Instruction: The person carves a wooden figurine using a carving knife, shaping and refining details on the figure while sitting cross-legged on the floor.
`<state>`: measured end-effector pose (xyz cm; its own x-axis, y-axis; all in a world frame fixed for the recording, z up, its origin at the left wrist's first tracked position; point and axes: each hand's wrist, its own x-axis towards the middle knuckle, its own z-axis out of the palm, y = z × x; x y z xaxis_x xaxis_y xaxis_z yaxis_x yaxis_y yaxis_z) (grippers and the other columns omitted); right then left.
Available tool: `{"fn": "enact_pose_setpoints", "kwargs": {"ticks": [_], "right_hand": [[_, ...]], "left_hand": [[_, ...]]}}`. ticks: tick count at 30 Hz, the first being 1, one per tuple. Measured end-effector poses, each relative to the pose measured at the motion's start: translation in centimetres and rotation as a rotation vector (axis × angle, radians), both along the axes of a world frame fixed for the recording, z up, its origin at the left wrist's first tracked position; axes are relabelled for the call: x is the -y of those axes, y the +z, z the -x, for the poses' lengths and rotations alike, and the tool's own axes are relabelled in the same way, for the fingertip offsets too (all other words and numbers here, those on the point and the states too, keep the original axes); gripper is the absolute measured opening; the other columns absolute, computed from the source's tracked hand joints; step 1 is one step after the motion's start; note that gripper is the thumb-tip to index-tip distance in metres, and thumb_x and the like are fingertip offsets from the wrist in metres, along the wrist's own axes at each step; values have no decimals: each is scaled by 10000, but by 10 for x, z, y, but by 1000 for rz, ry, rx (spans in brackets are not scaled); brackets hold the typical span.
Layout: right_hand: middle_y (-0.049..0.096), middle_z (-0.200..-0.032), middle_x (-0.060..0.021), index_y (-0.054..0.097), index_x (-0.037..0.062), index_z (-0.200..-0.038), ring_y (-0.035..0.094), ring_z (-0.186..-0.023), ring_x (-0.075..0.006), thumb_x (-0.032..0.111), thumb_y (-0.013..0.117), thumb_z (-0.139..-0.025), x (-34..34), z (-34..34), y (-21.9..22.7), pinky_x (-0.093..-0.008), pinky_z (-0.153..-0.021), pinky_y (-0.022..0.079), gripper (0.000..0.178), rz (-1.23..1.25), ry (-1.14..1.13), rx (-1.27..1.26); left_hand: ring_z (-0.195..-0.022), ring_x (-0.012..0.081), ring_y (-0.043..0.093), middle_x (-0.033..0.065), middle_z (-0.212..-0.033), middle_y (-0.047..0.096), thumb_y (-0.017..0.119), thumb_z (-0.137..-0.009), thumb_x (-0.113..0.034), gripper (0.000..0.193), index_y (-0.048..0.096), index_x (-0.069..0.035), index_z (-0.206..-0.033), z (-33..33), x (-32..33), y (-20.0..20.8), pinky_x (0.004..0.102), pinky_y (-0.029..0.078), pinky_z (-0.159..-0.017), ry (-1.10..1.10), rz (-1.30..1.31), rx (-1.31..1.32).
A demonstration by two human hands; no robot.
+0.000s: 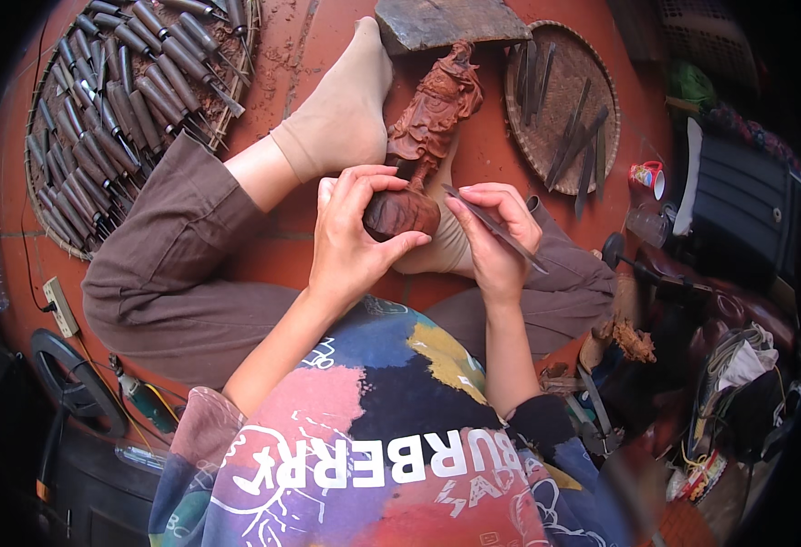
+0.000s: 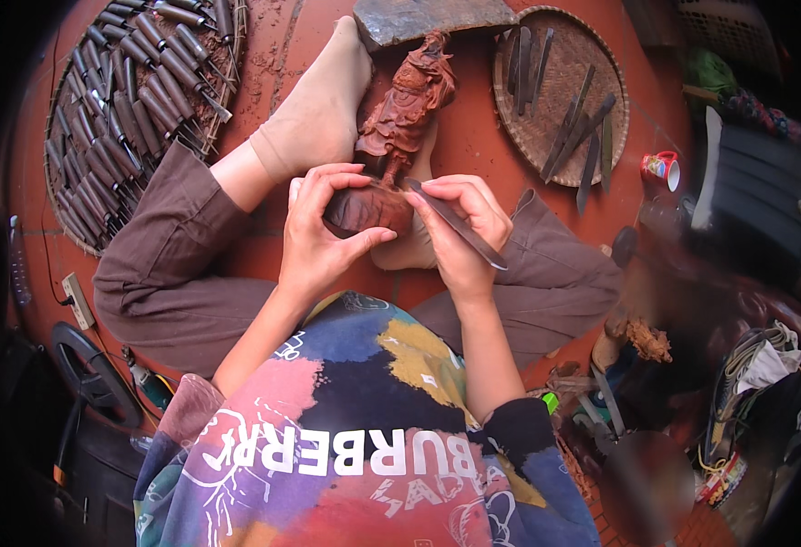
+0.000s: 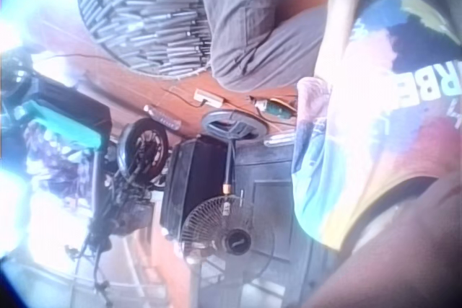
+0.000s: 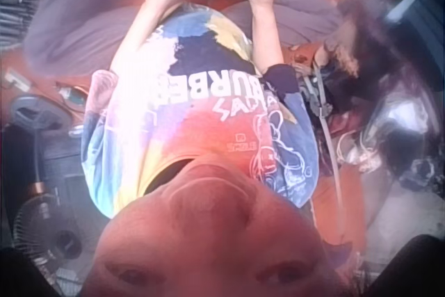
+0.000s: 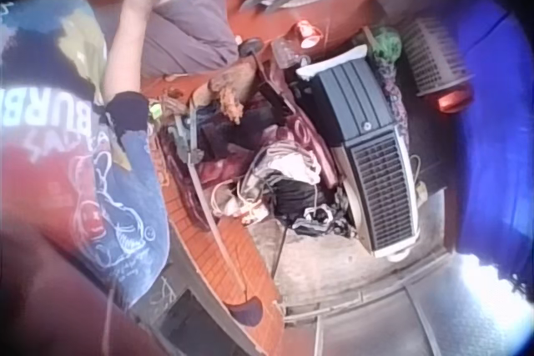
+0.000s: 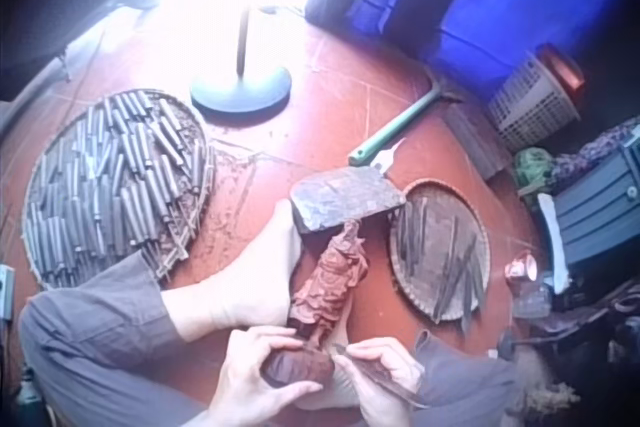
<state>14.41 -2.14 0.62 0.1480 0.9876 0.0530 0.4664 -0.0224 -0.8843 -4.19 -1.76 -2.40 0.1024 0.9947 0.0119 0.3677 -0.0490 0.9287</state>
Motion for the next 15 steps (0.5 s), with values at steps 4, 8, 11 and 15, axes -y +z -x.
{"fn": "enact_pose_setpoints", "kwargs": {"ticks": [4, 8, 11, 15], "right_hand": [[698, -1013, -117, 657, -36, -872, 675, -1003, -180, -51, 743, -850, 5, 16, -12, -306, -872, 525, 90, 105, -213, -208], [686, -1042, -206, 634, -35, -864, 686, -1019, -329, 78, 639, -941, -13, 24, -9, -403, -863, 527, 137, -15, -55, 192], [678, -1057, -225, 640, -27, -874, 671, -1053, -342, 121, 618, -961, -16, 29, -19, -424, -872, 520, 174, 73, -84, 268], [644, -1081, -226, 650, -23, -915, 662, -971, -372, 146, 595, -973, -21, 40, -26, -468, -837, 515, 187, 143, -147, 292]], "left_hand": [[-1061, 295, 549, 77, -1173, 640, 937, -572, -180, 585, 674, -86, -1087, -2, 0, -2, 398, 419, -955, 17, -29, 35], [-1060, 291, 545, 72, -1173, 644, 935, -574, -180, 583, 674, -87, -1087, -1, 0, -2, 392, 421, -955, 26, -37, 49], [-1065, 294, 545, 76, -1185, 639, 936, -567, -182, 589, 673, -83, -1085, -1, 1, -4, 393, 423, -955, 22, -28, 45], [-1062, 303, 537, 82, -1189, 627, 919, -566, -146, 577, 668, -79, -1081, -1, 1, -6, 398, 424, -953, 22, -43, 56]]}}
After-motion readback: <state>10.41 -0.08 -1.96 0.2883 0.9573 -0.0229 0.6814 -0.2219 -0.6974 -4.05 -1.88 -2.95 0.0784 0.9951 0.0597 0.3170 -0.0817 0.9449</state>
